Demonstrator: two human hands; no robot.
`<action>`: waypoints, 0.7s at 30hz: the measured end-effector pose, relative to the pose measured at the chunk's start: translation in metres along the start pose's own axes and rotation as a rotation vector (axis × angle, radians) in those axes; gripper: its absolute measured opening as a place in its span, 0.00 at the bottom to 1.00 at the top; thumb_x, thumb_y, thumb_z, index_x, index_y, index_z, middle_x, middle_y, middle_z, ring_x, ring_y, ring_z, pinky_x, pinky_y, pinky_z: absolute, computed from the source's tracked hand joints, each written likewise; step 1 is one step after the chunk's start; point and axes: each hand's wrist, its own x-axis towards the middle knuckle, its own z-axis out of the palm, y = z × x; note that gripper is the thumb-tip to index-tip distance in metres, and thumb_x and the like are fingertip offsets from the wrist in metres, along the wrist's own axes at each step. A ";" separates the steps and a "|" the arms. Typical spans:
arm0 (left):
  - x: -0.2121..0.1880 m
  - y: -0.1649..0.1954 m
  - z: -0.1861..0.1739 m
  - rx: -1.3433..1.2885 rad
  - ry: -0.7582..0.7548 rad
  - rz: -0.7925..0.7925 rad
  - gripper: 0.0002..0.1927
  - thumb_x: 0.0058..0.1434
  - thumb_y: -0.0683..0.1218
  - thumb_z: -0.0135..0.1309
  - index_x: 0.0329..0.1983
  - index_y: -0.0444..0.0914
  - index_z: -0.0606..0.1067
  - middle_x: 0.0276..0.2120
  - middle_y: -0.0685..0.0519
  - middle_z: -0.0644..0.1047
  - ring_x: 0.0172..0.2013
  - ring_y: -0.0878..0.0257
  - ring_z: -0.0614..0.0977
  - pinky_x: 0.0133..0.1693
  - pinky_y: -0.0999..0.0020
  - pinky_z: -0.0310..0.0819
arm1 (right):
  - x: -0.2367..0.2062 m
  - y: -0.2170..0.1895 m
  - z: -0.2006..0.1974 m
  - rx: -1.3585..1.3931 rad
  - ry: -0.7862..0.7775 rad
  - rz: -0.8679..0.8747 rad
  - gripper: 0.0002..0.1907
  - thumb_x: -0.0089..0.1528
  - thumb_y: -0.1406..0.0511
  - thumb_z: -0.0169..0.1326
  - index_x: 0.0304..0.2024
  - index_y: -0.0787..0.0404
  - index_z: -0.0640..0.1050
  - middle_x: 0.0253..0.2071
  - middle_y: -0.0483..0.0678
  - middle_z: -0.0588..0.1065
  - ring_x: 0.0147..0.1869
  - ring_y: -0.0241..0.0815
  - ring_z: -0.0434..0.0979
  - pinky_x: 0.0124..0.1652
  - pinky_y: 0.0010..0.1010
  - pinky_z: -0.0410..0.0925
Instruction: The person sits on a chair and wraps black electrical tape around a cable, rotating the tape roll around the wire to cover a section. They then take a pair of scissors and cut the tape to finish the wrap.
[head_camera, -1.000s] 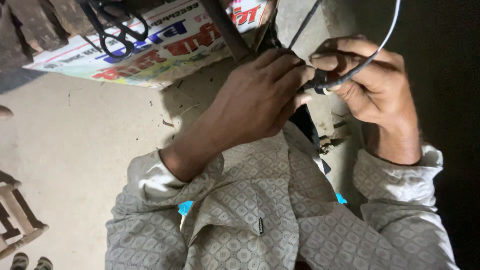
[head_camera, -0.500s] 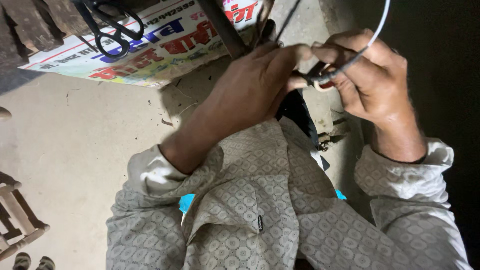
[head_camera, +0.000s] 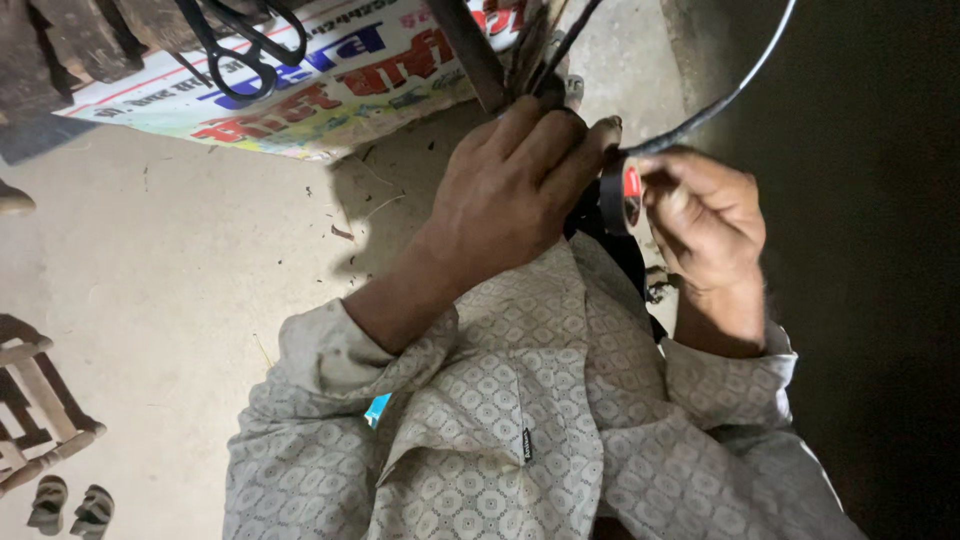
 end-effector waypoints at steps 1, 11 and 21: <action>0.000 0.000 -0.001 0.009 -0.006 0.001 0.19 0.67 0.45 0.58 0.60 0.36 0.77 0.47 0.52 0.72 0.52 0.54 0.76 0.46 0.59 0.76 | 0.002 -0.001 -0.002 -0.111 -0.040 -0.027 0.15 0.71 0.63 0.59 0.56 0.66 0.78 0.49 0.54 0.79 0.41 0.37 0.81 0.38 0.22 0.76; -0.002 0.011 0.011 -0.012 0.026 -0.023 0.11 0.61 0.44 0.59 0.46 0.38 0.76 0.47 0.52 0.73 0.48 0.54 0.77 0.43 0.59 0.74 | 0.054 0.007 0.052 -0.457 0.203 -0.295 0.25 0.69 0.53 0.62 0.48 0.71 0.73 0.40 0.45 0.76 0.41 0.36 0.76 0.43 0.27 0.72; -0.001 0.005 -0.007 -0.167 -0.002 -0.127 0.10 0.67 0.46 0.64 0.49 0.40 0.78 0.38 0.54 0.73 0.42 0.55 0.78 0.39 0.58 0.73 | 0.070 -0.027 -0.016 -0.582 -0.463 -0.272 0.14 0.78 0.60 0.53 0.51 0.66 0.79 0.45 0.53 0.79 0.33 0.34 0.78 0.30 0.16 0.72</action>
